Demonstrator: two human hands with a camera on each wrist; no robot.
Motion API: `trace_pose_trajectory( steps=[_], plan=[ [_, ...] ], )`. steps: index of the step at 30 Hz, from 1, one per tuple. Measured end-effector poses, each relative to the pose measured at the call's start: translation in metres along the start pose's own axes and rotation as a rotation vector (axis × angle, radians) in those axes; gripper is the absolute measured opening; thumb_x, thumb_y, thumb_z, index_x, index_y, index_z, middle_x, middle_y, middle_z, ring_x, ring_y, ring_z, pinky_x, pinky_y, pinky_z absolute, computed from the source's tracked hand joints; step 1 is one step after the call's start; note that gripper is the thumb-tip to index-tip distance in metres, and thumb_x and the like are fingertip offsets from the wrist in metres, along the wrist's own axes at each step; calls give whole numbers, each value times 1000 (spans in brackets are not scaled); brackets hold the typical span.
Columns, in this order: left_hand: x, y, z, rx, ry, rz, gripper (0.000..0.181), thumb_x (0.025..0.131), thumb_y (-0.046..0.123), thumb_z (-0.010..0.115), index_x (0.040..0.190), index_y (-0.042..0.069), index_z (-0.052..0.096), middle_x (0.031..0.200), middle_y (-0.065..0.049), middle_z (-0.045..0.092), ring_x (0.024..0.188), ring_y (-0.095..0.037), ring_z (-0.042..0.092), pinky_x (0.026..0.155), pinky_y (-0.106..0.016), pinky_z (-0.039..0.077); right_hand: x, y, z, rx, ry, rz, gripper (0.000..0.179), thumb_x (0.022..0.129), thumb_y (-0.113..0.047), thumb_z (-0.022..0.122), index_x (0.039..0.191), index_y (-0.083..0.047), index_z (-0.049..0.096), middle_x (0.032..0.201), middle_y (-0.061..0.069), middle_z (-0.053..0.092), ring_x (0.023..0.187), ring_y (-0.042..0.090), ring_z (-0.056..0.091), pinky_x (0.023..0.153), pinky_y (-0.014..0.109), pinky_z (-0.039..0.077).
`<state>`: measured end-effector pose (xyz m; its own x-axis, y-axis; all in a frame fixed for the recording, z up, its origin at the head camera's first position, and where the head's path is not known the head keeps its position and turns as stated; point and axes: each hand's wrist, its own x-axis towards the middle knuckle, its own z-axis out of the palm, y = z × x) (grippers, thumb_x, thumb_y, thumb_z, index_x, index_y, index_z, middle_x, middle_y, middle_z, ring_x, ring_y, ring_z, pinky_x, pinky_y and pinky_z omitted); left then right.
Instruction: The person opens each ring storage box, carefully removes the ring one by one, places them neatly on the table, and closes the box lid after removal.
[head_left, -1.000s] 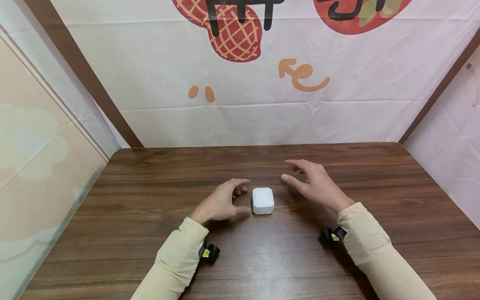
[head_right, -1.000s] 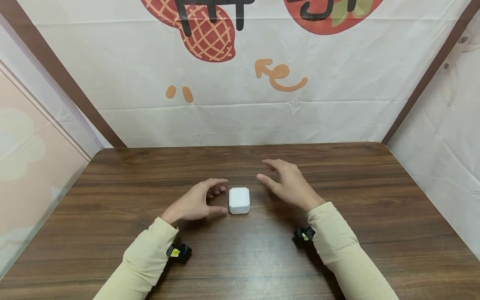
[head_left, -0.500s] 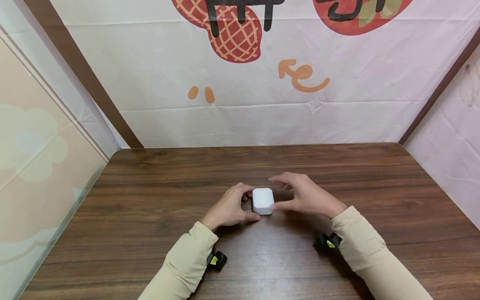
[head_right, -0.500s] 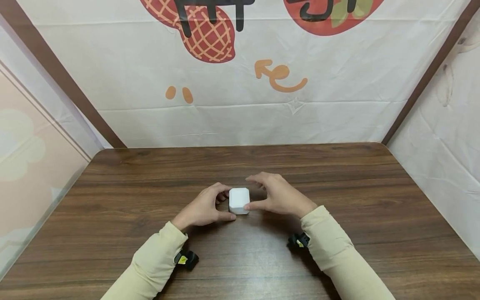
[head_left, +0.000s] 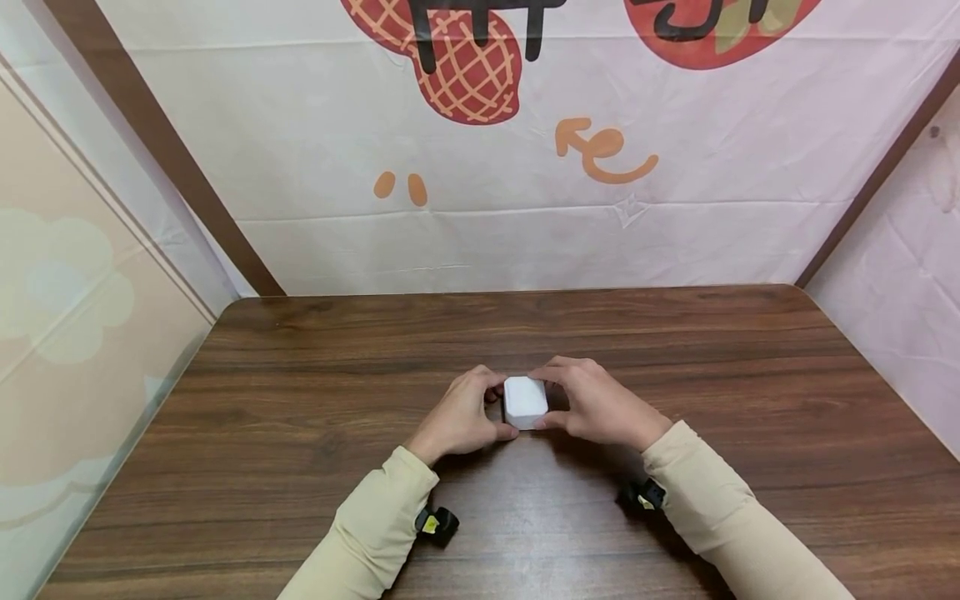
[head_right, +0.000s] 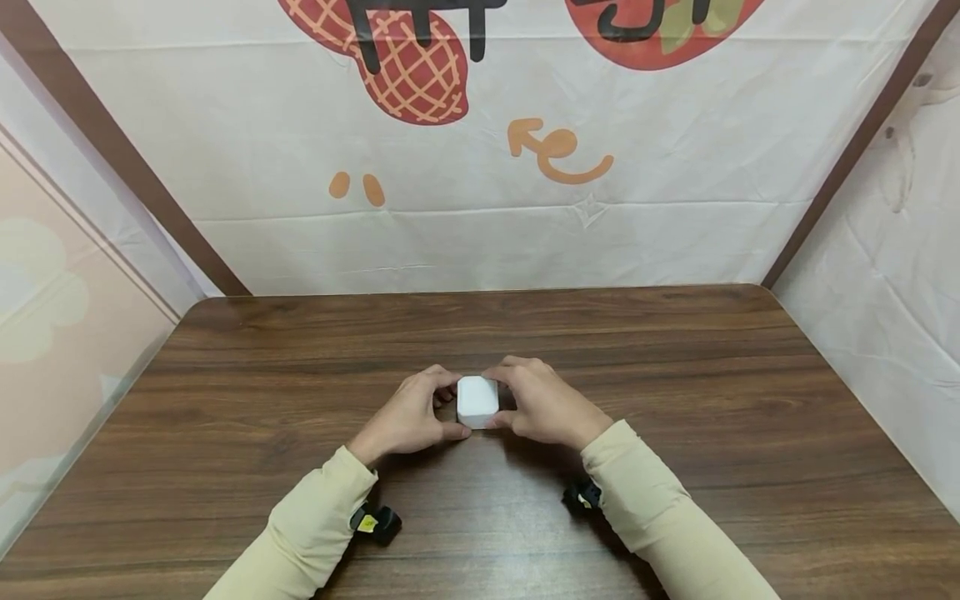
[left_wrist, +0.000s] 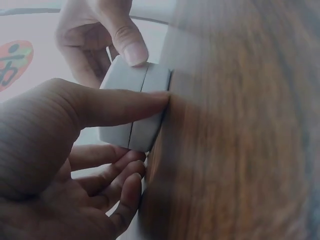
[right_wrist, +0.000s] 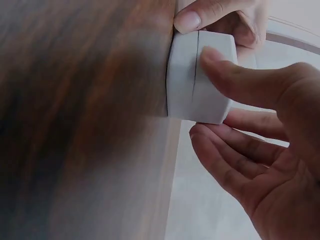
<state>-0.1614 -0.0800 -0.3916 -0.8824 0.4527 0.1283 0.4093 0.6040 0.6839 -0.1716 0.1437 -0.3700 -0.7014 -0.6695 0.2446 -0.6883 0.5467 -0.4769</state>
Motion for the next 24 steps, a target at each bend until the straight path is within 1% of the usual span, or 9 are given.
trace_pose_trajectory(
  steps=[2, 5, 10, 13, 15, 19, 22, 24],
  plan=[
    [0, -1, 1, 3, 6, 2, 49, 69, 10, 91, 113, 0, 71, 94, -6, 60, 90, -22, 57, 80, -33, 47, 0, 1, 0, 27, -1, 8, 47, 81, -17, 87, 123, -2, 70, 107, 5, 68, 87, 19, 65, 73, 31, 54],
    [-1, -1, 2, 0, 16, -2, 48, 68, 10, 91, 112, 1, 72, 95, -5, 60, 90, -22, 57, 80, -33, 48, -1, 5, 1, 95, 2, 26, 47, 83, -14, 85, 125, -1, 69, 107, 4, 68, 87, 17, 65, 73, 33, 55],
    [-1, 1, 2, -13, 26, -25, 48, 67, 10, 91, 111, 1, 73, 94, -5, 60, 90, -21, 57, 81, -34, 47, -2, 10, 2, 220, 12, 53, 45, 87, -9, 81, 127, 3, 66, 107, 5, 69, 91, 14, 67, 78, 34, 56],
    [-1, 1, 3, -26, 25, -42, 47, 67, 9, 92, 110, 2, 73, 92, -5, 60, 89, -21, 56, 80, -34, 47, -1, 13, 2, 264, 3, 87, 42, 91, -10, 76, 129, 4, 65, 110, 5, 69, 93, 15, 67, 81, 34, 56],
    [0, 1, 3, -37, 22, -54, 46, 67, 9, 92, 109, 2, 73, 92, -5, 59, 89, -21, 56, 81, -35, 47, -1, 14, 2, 277, -2, 116, 41, 94, -12, 73, 130, 4, 64, 111, 5, 68, 96, 15, 67, 83, 33, 55],
    [0, 0, 4, -61, 12, -69, 44, 67, 8, 91, 107, 3, 73, 92, -5, 59, 90, -21, 55, 80, -34, 46, 0, 14, 3, 275, 2, 150, 39, 98, -14, 67, 132, 5, 63, 113, 6, 69, 100, 17, 66, 87, 38, 54],
    [1, -1, 4, -79, 6, -69, 41, 67, 7, 91, 104, 4, 73, 90, -5, 59, 89, -21, 53, 78, -32, 44, 2, 12, 4, 254, 23, 182, 28, 103, -17, 61, 123, 1, 68, 107, 6, 70, 96, 17, 63, 85, 39, 52],
    [1, -1, 4, -88, 4, -71, 40, 67, 7, 91, 102, 5, 73, 89, -5, 59, 89, -20, 52, 77, -31, 43, 3, 11, 5, 233, 38, 210, 25, 105, -20, 56, 115, -3, 71, 103, 4, 71, 94, 16, 62, 83, 38, 51]
  ],
)
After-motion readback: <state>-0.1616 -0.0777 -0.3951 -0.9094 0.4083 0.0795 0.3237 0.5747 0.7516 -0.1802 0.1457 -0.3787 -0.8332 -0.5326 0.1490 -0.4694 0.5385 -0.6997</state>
